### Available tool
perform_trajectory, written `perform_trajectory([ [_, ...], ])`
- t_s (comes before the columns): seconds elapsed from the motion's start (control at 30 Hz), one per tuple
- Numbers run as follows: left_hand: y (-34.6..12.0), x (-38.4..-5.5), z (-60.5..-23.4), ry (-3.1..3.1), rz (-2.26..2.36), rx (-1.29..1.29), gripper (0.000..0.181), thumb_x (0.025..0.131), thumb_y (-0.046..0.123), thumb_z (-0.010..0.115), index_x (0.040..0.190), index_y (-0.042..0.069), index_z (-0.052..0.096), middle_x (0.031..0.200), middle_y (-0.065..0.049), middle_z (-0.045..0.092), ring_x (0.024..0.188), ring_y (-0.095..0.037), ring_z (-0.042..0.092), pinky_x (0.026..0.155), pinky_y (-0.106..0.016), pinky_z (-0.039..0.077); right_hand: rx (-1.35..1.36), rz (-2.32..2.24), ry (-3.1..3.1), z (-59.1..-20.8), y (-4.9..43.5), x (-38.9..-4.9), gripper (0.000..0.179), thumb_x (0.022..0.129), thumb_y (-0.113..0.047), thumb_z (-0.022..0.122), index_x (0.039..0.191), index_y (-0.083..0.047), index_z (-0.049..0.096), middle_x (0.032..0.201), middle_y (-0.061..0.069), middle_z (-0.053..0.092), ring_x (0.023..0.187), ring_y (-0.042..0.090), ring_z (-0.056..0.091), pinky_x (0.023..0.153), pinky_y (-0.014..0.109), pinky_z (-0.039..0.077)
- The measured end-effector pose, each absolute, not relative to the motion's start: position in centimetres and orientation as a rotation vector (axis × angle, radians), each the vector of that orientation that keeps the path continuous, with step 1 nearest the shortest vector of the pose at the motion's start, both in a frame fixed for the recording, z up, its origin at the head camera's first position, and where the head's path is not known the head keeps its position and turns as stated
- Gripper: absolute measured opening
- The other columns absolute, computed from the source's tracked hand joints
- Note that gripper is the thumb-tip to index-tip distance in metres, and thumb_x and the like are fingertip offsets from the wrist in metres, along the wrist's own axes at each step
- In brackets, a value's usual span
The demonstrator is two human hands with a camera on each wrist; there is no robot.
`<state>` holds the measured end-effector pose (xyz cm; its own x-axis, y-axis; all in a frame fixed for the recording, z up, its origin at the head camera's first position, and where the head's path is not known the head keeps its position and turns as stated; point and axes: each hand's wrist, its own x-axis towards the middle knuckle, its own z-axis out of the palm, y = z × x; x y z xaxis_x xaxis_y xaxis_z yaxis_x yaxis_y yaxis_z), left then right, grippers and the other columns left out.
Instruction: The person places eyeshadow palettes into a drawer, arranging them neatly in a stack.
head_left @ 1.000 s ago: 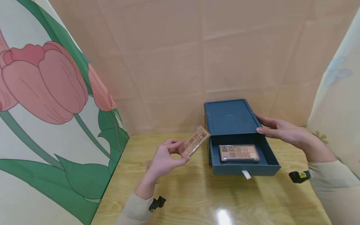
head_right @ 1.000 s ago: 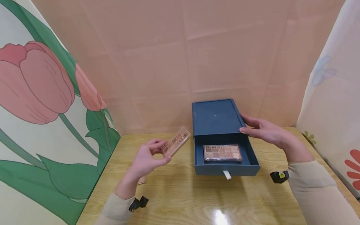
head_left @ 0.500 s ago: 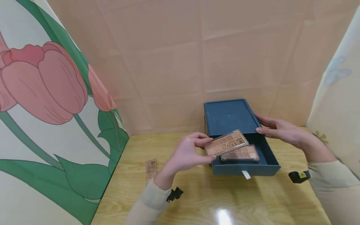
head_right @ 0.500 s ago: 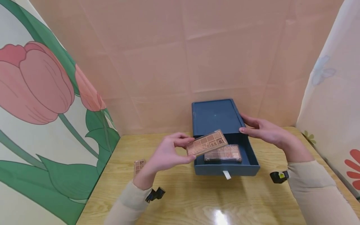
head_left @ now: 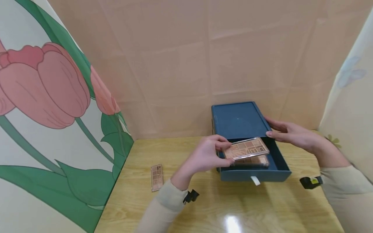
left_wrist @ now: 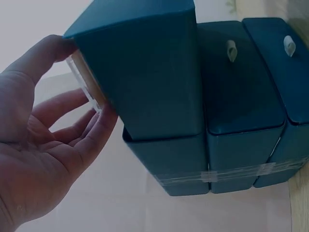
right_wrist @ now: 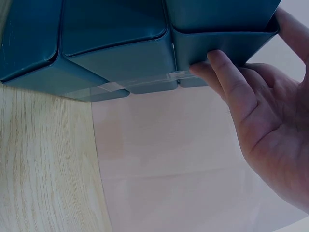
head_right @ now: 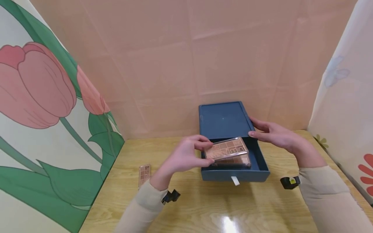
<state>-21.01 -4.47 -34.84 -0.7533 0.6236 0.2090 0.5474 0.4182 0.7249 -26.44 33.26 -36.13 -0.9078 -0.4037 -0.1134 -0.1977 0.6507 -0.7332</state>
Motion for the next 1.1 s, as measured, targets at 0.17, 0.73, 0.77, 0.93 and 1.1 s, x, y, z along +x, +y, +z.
perform_trajectory([
  [0.17,-3.7,-21.3,-34.9,2.591,1.134,1.071,0.051,0.091,0.027,0.088,0.138,0.011,0.074,0.129,0.006,0.066,0.103,-0.004,0.063,0.076,-0.015,0.055,-0.494,-1.129,2.597,-36.1,33.2,-26.3,0.081,0.113,-0.038,0.055,0.173,-0.011,0.008,0.171,0.035,0.016,0.15,0.057,0.031,0.091,0.011,0.045],
  [0.73,-1.5,-21.9,-34.9,2.687,0.823,1.255,0.038,0.092,0.027,0.087,0.126,0.01,0.081,0.128,0.002,0.072,0.111,-0.005,0.063,0.08,-0.008,0.047,-0.456,-1.102,2.622,-36.5,33.2,-26.2,0.082,0.113,-0.043,0.053,0.173,-0.013,0.005,0.171,0.035,0.016,0.147,0.059,0.036,0.11,0.065,0.044],
  [0.77,-1.5,-21.8,-34.9,2.692,0.81,1.258,0.039,0.092,0.027,0.087,0.126,0.01,0.08,0.129,0.002,0.072,0.111,-0.005,0.063,0.08,-0.008,0.046,-0.457,-1.101,2.621,-36.5,33.2,-26.2,0.082,0.113,-0.043,0.053,0.173,-0.014,0.005,0.171,0.035,0.016,0.147,0.059,0.037,0.11,0.065,0.044],
  [0.93,-1.4,-21.6,-34.9,2.724,0.74,1.236,0.04,0.094,0.03,0.086,0.129,0.011,0.079,0.131,0.003,0.071,0.11,-0.004,0.064,0.081,-0.009,0.047,-0.453,-1.101,2.622,-36.5,33.1,-25.9,0.082,0.113,-0.043,0.053,0.173,-0.014,0.005,0.171,0.036,0.015,0.147,0.06,0.035,0.11,0.067,0.043],
  [1.1,-1.2,-21.2,-35.0,2.771,0.697,1.195,0.041,0.094,0.03,0.086,0.129,0.011,0.079,0.131,0.003,0.072,0.115,-0.007,0.065,0.088,-0.011,0.049,-0.448,-1.11,2.614,-36.4,32.9,-25.7,0.083,0.113,-0.044,0.053,0.173,-0.012,0.005,0.171,0.036,0.014,0.148,0.061,0.033,0.111,0.068,0.042],
])
